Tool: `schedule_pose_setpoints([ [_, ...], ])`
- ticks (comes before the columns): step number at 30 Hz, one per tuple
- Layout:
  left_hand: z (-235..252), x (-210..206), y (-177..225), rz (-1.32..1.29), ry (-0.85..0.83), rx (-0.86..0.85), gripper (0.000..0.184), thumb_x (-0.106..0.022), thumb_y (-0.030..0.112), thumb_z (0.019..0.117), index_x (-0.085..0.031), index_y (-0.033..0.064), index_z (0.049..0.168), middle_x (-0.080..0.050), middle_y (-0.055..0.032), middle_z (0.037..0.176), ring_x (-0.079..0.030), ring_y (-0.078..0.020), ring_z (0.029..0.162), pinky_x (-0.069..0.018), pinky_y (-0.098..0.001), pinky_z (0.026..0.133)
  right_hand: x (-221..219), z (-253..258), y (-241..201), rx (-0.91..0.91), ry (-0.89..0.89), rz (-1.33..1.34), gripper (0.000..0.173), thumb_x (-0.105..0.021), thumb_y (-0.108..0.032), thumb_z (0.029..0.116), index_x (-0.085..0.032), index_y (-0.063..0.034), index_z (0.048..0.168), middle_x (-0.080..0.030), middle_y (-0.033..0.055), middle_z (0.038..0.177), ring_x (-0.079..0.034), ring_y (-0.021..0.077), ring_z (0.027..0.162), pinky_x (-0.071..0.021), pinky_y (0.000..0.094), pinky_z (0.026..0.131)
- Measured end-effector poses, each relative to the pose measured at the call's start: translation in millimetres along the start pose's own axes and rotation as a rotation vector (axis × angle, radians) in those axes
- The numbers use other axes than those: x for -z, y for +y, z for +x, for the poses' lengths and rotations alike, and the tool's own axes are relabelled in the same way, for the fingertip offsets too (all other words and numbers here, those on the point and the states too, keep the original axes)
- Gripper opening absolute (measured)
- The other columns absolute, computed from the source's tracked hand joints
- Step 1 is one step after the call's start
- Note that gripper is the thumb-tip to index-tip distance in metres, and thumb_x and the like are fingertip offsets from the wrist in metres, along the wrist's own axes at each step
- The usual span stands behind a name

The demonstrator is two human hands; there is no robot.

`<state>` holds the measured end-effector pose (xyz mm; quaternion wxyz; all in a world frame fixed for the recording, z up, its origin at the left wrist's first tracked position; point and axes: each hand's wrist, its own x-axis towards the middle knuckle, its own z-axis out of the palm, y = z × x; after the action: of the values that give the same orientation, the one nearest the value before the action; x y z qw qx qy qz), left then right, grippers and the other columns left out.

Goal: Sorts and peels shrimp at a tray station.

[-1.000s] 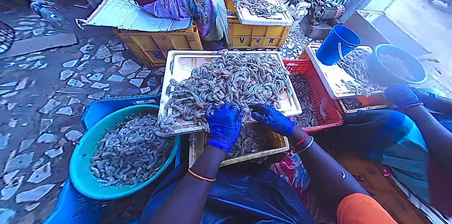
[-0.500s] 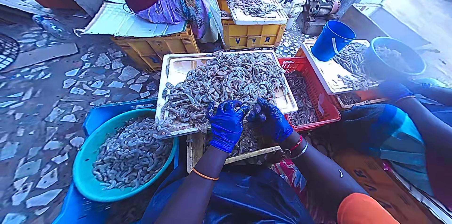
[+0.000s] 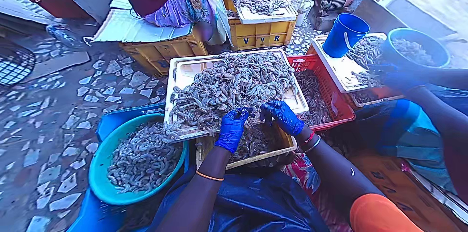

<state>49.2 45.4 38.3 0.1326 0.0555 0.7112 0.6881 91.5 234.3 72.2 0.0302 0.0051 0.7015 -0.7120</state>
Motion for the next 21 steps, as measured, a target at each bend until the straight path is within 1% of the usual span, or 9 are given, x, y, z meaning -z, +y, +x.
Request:
schedule_pose_setpoints([
  [4, 5.4, 6.8, -9.1, 0.039, 0.095, 0.017, 0.015, -0.070, 0.004, 0.0949, -0.073, 0.0002, 0.109, -0.076, -0.0071, 0.102, -0.071, -0.0096, 0.095, -0.0569, -0.0294, 0.090, 0.3, -2.1, -6.7, -0.045, 0.011, 0.002, 0.033, -0.046, -0.016, 0.1087, -0.069, -0.0019, 0.090, -0.069, 0.0004, 0.072, -0.062, 0.0064, 0.060, -0.0542, 0.0234, 0.062],
  [7, 5.0, 13.5, -10.0, -0.096, 0.169, 0.097, 0.022, -0.063, 0.012, 0.1020, -0.069, 0.0000, 0.120, -0.072, -0.0095, 0.113, -0.068, -0.0135, 0.104, -0.0550, -0.0332, 0.094, 2.4, -1.5, -2.9, -0.080, -0.007, -0.032, 0.031, -0.048, -0.017, 0.1078, -0.070, -0.0014, 0.091, -0.070, 0.0007, 0.073, -0.064, 0.0073, 0.065, -0.0553, 0.0253, 0.068],
  [10, 4.5, 35.8, -2.0, -0.555, 0.296, 0.143, 0.025, -0.044, 0.019, 0.1104, -0.058, 0.0104, 0.129, -0.066, -0.0003, 0.096, -0.067, -0.0115, 0.084, -0.0591, -0.0316, 0.081, 0.6, -0.4, -8.6, -0.078, 0.009, -0.017, 0.031, -0.049, -0.016, 0.1075, -0.070, -0.0019, 0.089, -0.070, 0.0005, 0.073, -0.064, 0.0074, 0.065, -0.0552, 0.0253, 0.067],
  [12, 4.2, 71.0, 6.1, -0.865, 0.445, 0.089, 0.027, -0.032, 0.030, 0.1120, -0.057, 0.0211, 0.113, -0.057, 0.0075, 0.074, -0.062, -0.0081, 0.070, -0.0581, -0.0319, 0.078, -2.5, -0.1, -13.5, -0.086, 0.030, 0.001, 0.031, -0.048, -0.018, 0.1084, -0.070, -0.0013, 0.094, -0.070, 0.0006, 0.074, -0.064, 0.0073, 0.066, -0.0553, 0.0252, 0.068],
  [15, 6.3, 134.6, 4.5, -1.127, 0.762, -0.180, 0.040, -0.017, 0.043, 0.1109, -0.046, 0.0208, 0.095, -0.048, 0.0054, 0.073, -0.057, -0.0107, 0.074, -0.0527, -0.0388, 0.088, -4.6, 0.6, -14.7, -0.107, 0.046, 0.021, 0.030, -0.049, -0.020, 0.1090, -0.070, -0.0004, 0.098, -0.070, 0.0012, 0.076, -0.065, 0.0075, 0.066, -0.0558, 0.0249, 0.068],
  [17, 5.5, 148.5, 1.7, -1.134, 0.906, -0.199, 0.043, -0.016, 0.047, 0.1110, -0.042, 0.0200, 0.088, -0.043, 0.0033, 0.068, -0.053, -0.0134, 0.067, -0.0523, -0.0396, 0.082, -7.6, 0.6, -14.3, -0.109, 0.047, 0.035, 0.029, -0.050, -0.018, 0.1086, -0.069, 0.0008, 0.099, -0.071, 0.0020, 0.077, -0.066, 0.0085, 0.067, -0.0567, 0.0257, 0.069],
  [18, 2.7, 140.9, 0.9, -1.099, 0.878, -0.133, 0.042, -0.017, 0.047, 0.1115, -0.040, 0.0200, 0.089, -0.041, 0.0031, 0.070, -0.050, -0.0132, 0.068, -0.0508, -0.0386, 0.082, -9.6, 2.5, -14.8, -0.110, 0.050, 0.033, 0.029, -0.050, -0.019, 0.1086, -0.069, 0.0009, 0.099, -0.071, 0.0023, 0.078, -0.066, 0.0089, 0.069, -0.0568, 0.0261, 0.071],
  [19, 2.2, 126.3, 1.3, -1.010, 0.851, -0.026, 0.040, -0.022, 0.046, 0.1117, -0.040, 0.0217, 0.085, -0.040, 0.0056, 0.062, -0.049, -0.0102, 0.058, -0.0526, -0.0346, 0.072, -11.6, 4.4, -14.5, -0.106, 0.052, 0.033, 0.029, -0.050, -0.019, 0.1085, -0.069, 0.0014, 0.101, -0.072, 0.0033, 0.079, -0.067, 0.0098, 0.071, -0.0571, 0.0270, 0.073],
  [21, -1.4, 90.8, -0.3, -0.735, 0.632, 0.123, 0.028, -0.036, 0.037, 0.1118, -0.048, 0.0198, 0.093, -0.043, 0.0062, 0.065, -0.046, -0.0084, 0.056, -0.0512, -0.0286, 0.064, -14.2, 5.0, -11.0, -0.096, 0.031, 0.020, 0.030, -0.050, -0.020, 0.1086, -0.069, 0.0014, 0.102, -0.072, 0.0038, 0.080, -0.068, 0.0104, 0.072, -0.0575, 0.0275, 0.074],
])
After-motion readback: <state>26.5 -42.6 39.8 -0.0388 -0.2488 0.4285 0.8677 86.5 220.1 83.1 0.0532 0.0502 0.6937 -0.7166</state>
